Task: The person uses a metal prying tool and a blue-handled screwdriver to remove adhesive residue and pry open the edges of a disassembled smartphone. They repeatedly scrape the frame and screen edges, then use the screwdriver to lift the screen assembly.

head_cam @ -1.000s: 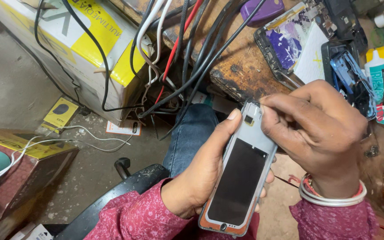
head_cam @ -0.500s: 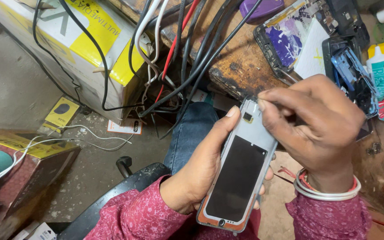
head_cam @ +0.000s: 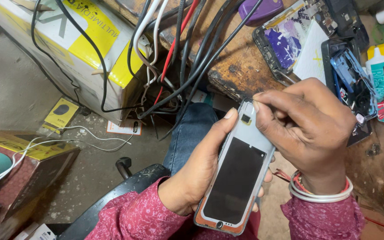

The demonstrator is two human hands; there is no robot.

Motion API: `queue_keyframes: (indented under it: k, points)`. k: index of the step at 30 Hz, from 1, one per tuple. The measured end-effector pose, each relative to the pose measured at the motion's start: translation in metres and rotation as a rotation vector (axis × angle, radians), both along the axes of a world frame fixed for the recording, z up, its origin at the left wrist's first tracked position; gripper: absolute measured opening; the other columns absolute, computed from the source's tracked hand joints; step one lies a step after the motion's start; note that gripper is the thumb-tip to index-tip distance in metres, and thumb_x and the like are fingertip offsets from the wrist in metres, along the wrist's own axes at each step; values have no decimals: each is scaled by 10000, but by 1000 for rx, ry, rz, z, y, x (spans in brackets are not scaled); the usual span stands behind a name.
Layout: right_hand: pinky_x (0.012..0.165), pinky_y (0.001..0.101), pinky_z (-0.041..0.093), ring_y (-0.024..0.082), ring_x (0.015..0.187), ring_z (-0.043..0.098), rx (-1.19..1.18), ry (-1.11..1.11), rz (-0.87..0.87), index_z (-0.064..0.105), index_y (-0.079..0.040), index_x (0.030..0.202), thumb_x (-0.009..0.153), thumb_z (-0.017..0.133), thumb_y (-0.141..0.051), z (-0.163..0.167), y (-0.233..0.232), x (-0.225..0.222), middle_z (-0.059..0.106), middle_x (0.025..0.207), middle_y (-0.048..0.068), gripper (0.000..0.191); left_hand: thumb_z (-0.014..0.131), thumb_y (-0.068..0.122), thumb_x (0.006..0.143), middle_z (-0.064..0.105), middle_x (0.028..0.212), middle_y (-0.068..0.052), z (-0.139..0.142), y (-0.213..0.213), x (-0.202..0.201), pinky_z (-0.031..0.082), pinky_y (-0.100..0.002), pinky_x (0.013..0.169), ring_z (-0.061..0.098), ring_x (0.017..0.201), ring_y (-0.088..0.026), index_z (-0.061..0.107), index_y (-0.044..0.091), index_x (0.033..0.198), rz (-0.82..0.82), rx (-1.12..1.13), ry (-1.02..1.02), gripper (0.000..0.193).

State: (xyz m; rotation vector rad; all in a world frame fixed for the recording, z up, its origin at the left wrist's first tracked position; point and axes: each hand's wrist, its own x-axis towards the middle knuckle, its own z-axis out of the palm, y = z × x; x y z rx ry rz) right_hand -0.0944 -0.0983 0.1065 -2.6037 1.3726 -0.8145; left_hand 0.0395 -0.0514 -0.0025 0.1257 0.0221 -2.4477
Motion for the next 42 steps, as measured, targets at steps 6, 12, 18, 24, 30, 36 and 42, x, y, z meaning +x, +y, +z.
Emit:
queue_keyframes:
  k: [6,12,18,24,30,36,42]
  points:
    - [615,230,441,92,729,576,29,-26,-57,727,31,1070,931,789,5,1,6,13,613,863,70,154,387,666,1097,697,973,-155,-2,-2,-2,613,-405,606,724,753,-275,591,9,1355,40,14,18,735]
    - [622,213,399,53,715,500,140,-202,-287,723,30,1052,945,765,-15,-7,26,25,556,801,13,123,390,633,1137,707,1005,-163,2,-3,2,620,-391,629,718,768,-246,542,96,1544,87,-73,90,691]
    - [692,206,394,23,734,481,202,-402,-375,753,21,1093,1027,783,-43,-21,34,31,558,865,-9,97,378,501,1174,720,1072,-183,11,-6,2,635,-329,702,739,826,-231,548,-56,1471,85,179,74,654]
    - [659,200,406,44,750,481,180,-371,-413,739,12,1036,907,769,-50,-9,37,41,558,913,-10,147,419,573,1133,719,1028,-148,8,-4,4,619,-323,657,722,760,-213,599,11,1402,95,-8,54,649]
    - [615,204,428,61,713,569,211,-211,-491,755,-4,1075,922,758,-52,4,43,48,650,907,28,160,421,610,1120,711,944,-181,4,-4,2,623,-353,617,719,706,-256,580,-8,1369,68,-9,99,685]
    - [707,195,447,54,797,601,204,-330,-459,761,15,1125,969,786,-35,-7,45,41,687,907,37,166,385,496,1149,718,1080,-218,4,-6,-1,631,-355,636,740,769,-268,530,-106,1433,39,284,133,681]
    - [702,186,442,41,786,593,221,-411,-462,760,22,1113,969,787,-32,-16,46,34,664,882,26,157,420,566,1140,707,1180,-175,-4,-4,-2,630,-340,719,730,856,-227,544,-47,1479,75,40,162,711]
